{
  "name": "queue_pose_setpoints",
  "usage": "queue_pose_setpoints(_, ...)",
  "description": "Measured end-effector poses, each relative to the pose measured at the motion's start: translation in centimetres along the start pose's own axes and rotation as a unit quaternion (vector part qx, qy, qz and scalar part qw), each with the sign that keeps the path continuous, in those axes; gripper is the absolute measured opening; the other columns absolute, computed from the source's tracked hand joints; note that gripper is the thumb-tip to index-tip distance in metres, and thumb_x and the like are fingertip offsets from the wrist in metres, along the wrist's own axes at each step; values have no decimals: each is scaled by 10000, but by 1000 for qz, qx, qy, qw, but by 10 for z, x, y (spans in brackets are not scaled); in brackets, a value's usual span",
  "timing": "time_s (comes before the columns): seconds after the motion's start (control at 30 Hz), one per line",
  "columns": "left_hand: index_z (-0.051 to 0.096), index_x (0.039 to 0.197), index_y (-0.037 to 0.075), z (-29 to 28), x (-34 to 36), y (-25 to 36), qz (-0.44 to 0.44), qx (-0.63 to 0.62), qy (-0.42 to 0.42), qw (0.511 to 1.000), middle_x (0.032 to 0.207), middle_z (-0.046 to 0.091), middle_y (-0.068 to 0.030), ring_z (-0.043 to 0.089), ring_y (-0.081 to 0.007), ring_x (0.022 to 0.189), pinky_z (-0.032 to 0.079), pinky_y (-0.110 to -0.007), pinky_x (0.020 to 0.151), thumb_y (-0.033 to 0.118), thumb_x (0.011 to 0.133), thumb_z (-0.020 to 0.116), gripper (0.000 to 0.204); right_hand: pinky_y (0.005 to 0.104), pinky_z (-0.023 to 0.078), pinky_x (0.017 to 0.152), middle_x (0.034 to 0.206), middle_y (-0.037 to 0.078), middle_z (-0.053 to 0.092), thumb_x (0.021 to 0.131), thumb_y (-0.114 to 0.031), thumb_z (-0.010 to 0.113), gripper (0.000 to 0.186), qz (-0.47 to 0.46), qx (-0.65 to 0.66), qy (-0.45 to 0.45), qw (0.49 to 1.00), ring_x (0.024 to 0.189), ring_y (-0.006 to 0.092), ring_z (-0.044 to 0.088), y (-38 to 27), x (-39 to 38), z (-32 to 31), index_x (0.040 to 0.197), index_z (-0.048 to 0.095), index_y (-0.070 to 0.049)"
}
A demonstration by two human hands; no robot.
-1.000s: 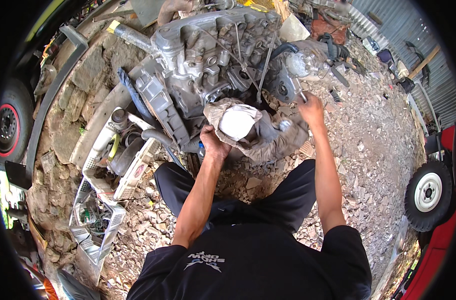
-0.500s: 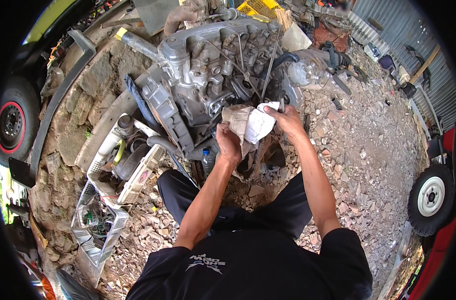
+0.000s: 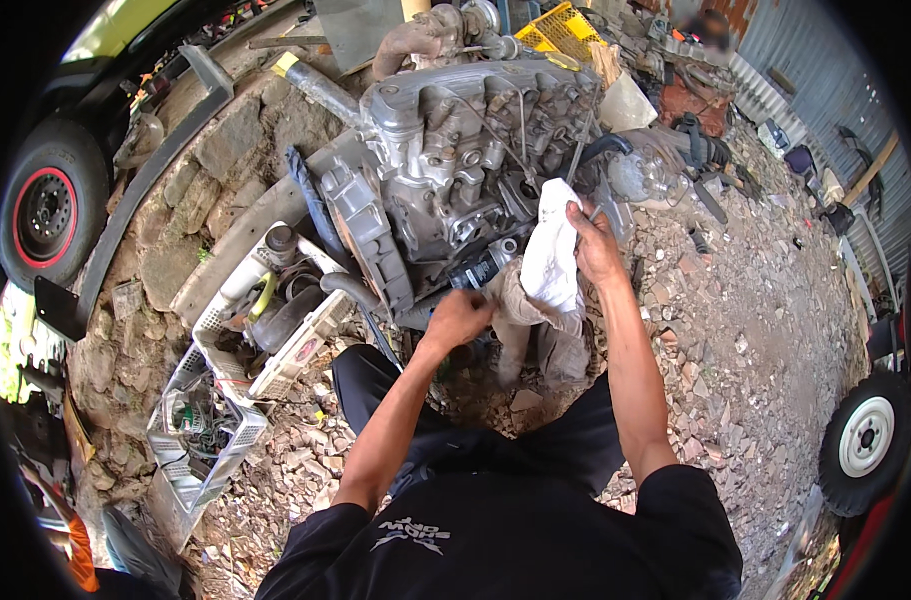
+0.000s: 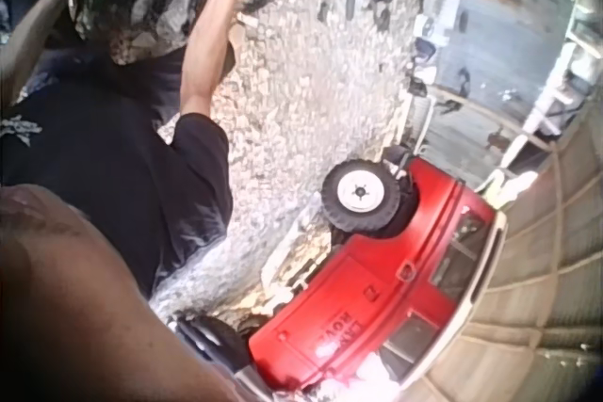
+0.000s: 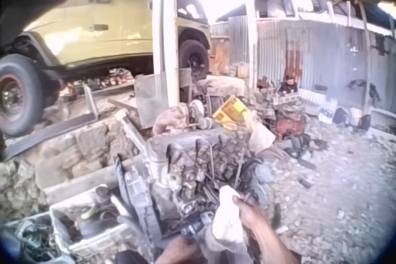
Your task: The person wipes the exterior and internal surfaces of an engine block with a cloth, pours liquid from a plastic bottle onto the components, and uses a wrench and a marker on the engine parts.
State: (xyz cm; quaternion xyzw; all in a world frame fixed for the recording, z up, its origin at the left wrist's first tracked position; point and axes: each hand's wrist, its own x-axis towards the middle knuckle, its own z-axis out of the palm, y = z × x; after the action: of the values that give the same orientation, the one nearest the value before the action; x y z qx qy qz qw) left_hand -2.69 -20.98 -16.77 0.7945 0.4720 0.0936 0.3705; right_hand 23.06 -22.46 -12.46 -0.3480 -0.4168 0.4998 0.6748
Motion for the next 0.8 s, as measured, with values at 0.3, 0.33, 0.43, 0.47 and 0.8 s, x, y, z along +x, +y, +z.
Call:
queue_pose_setpoints(0.3, 638, 1198, -25, -42, 37, 40, 112, -627, -10, 771, 1102, 689, -106, 643, -147, 986, 509, -303, 849, 384, 942, 682, 485, 270, 510, 819, 1004, 25, 712, 993, -187, 608, 268, 29, 12, -84, 996, 900, 93, 652, 5, 24, 47, 1182, 647, 0)
queue_pose_setpoints(0.33, 661, 1148, -22, -43, 43, 37, 108, -592, 26, 798, 1040, 696, -89, 639, -132, 927, 507, -292, 808, 369, 945, 682, 441, 274, 508, 808, 989, 36, 717, 993, -191, 608, 256, -20, -100, -61, 993, 897, 92, 650, 3, 32, 45, 1155, 658, 0)
queue_pose_setpoints(0.43, 726, 904, -23, -49, 57, 32, 104, -497, 191, 840, 728, 675, -17, 554, -78, 643, 456, -268, 604, 297, 951, 681, 326, 300, 502, 759, 915, 112, 724, 975, -198, 614, 224, -142, -379, 55, 913, 866, 145, 672, -1, 41, 59, 1043, 696, -2)
queue_pose_setpoints(0.47, 721, 888, -24, -54, 59, 31, 108, -436, 223, 865, 701, 662, -22, 536, -75, 626, 444, -275, 585, 290, 950, 678, 323, 338, 499, 702, 803, 134, 673, 928, -170, 662, 195, -166, -450, 112, 870, 751, 222, 661, 0, 35, 69, 1058, 692, -29)
queue_pose_setpoints(0.8, 740, 833, 18, -108, 65, 81, 139, -82, 311, 937, 512, 556, -144, 533, -191, 481, 442, -386, 538, 397, 868, 703, 382, 448, 502, 987, 1524, 237, 365, 859, -240, 728, 743, -214, -558, 145, 788, 1314, 397, 483, 65, -11, 120, 1480, 374, -38)
